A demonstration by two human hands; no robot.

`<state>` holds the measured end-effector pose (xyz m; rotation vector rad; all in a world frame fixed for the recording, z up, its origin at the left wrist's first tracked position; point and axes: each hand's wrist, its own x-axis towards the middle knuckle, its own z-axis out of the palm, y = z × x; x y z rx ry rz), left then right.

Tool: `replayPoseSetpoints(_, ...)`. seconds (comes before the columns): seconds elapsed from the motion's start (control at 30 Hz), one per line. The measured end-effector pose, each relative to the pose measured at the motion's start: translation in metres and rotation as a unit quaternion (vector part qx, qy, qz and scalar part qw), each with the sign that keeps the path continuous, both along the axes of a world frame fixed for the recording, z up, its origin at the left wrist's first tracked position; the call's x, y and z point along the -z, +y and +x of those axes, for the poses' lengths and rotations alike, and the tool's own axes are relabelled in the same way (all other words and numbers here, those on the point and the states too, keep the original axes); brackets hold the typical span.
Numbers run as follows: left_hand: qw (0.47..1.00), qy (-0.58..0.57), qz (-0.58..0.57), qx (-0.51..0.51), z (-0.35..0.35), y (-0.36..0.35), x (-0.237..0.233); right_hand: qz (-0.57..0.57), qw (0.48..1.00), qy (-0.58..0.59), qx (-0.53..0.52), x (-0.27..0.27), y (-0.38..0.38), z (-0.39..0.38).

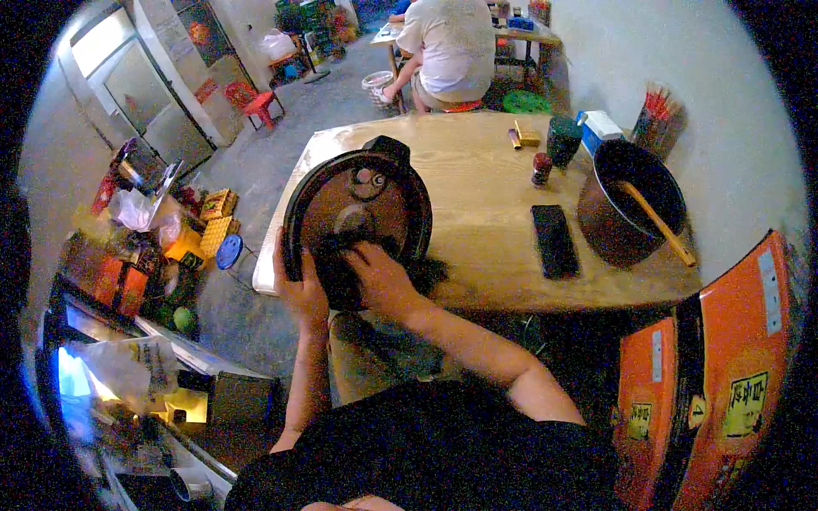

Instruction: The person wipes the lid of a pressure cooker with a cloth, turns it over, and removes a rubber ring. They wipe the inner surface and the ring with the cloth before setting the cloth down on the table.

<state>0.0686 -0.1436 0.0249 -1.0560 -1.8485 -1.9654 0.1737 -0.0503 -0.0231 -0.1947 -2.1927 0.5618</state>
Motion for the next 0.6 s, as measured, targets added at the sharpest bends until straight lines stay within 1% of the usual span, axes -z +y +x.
replayPoseSetpoints(0.03,1.0,0.001,0.002,0.0,-0.003,0.001,0.002,-0.012,0.999,-0.035,0.032,0.006,0.005,0.001)
replayPoseSetpoints(0.07,1.0,-0.001,0.013,-0.013,-0.005,0.002,0.006,-0.012,0.999,-0.036,0.033,0.011,0.008,-0.001)
replayPoseSetpoints(0.13,0.999,-0.008,0.021,-0.023,-0.005,0.0,0.01,0.014,0.997,-0.074,0.031,0.02,0.008,-0.002)
replayPoseSetpoints(0.17,1.0,-0.01,0.016,-0.025,-0.006,0.0,0.01,0.044,0.998,-0.042,0.03,0.023,0.006,-0.006)
replayPoseSetpoints(0.2,0.999,-0.009,0.014,-0.028,-0.008,0.002,0.009,0.047,0.998,-0.042,0.03,0.018,0.005,-0.012)
replayPoseSetpoints(0.27,1.0,-0.015,0.009,-0.015,-0.004,0.001,0.002,0.021,1.0,0.009,0.012,0.005,-0.001,-0.022)
replayPoseSetpoints(0.3,1.0,-0.02,0.005,-0.002,-0.002,-0.001,0.001,0.044,0.998,0.031,0.018,0.005,0.002,-0.027)
replayPoseSetpoints(0.33,1.0,-0.019,0.002,-0.005,-0.003,-0.003,0.003,0.041,0.999,0.032,0.016,0.006,0.0,-0.023)
replayPoseSetpoints(0.4,1.0,-0.022,-0.005,-0.02,-0.007,-0.002,0.006,-0.001,0.992,-0.13,0.002,0.007,0.0,-0.002)
replayPoseSetpoints(0.43,1.0,-0.022,-0.001,-0.021,-0.01,-0.001,0.008,0.037,0.995,-0.087,0.026,0.016,0.0,0.002)
replayPoseSetpoints(0.47,1.0,-0.02,0.01,-0.017,-0.011,0.0,0.01,0.041,0.995,-0.088,0.026,0.024,0.005,0.0)
replayPoseSetpoints(0.53,1.0,-0.023,0.013,-0.012,-0.009,-0.004,0.012,0.01,0.999,-0.047,0.013,0.012,-0.001,-0.001)
replayPoseSetpoints(0.6,0.998,-0.055,0.032,0.018,-0.007,-0.001,0.009,0.023,0.999,-0.04,0.009,0.009,0.001,-0.013)
